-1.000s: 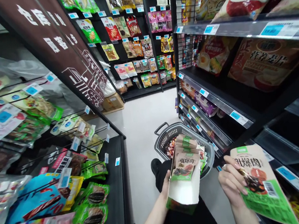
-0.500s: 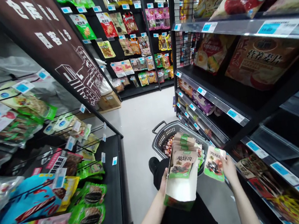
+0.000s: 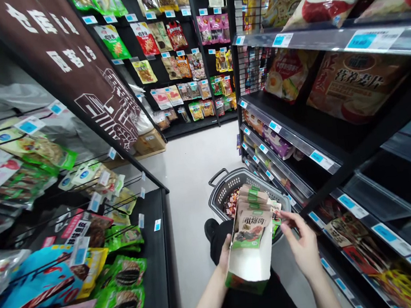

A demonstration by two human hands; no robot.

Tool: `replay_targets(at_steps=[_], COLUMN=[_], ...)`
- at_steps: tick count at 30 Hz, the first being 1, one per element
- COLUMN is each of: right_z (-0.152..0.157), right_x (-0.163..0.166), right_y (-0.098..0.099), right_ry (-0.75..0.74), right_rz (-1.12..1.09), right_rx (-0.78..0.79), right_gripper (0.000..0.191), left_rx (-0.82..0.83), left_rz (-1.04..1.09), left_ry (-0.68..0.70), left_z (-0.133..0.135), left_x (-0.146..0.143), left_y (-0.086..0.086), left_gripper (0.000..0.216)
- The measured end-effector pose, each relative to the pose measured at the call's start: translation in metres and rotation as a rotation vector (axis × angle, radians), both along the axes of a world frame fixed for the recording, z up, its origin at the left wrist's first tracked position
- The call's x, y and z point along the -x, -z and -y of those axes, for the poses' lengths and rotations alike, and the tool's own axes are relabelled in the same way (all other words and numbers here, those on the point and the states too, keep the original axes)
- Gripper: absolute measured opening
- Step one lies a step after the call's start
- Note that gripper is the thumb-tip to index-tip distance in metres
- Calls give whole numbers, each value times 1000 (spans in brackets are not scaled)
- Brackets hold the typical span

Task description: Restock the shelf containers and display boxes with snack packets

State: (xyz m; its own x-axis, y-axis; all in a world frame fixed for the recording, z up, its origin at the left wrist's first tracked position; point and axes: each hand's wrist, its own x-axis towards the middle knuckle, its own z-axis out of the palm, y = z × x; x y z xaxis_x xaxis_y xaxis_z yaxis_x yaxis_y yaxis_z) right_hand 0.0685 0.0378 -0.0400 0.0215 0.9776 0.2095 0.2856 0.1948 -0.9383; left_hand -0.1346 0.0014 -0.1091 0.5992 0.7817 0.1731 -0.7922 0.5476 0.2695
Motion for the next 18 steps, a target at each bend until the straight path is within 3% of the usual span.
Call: replay_targets(at_steps=[4,8,12,15,18], right_z=[8,9,16,21,19], right_x=[15,18,22,21,10], right_y=[-28,-28,-25,-29,-35], right_ry=[-51,-137,-265,-147,-114], right_rz=[185,219,209,-85,-764], right_rx=[-162,-104,-102,-182,-18], right_gripper=[29,13,10,11,7], left_rx=[-8,21,85,83,54], left_rz=[6,-28,-59,-105,-115], left_ry=[4,-41,-82,-72,-26], left_z=[0,2,3,3,3], left_x=[0,1,2,4,7], left_y=[0,12,25,28,26], left_gripper=[66,65,65,68,74])
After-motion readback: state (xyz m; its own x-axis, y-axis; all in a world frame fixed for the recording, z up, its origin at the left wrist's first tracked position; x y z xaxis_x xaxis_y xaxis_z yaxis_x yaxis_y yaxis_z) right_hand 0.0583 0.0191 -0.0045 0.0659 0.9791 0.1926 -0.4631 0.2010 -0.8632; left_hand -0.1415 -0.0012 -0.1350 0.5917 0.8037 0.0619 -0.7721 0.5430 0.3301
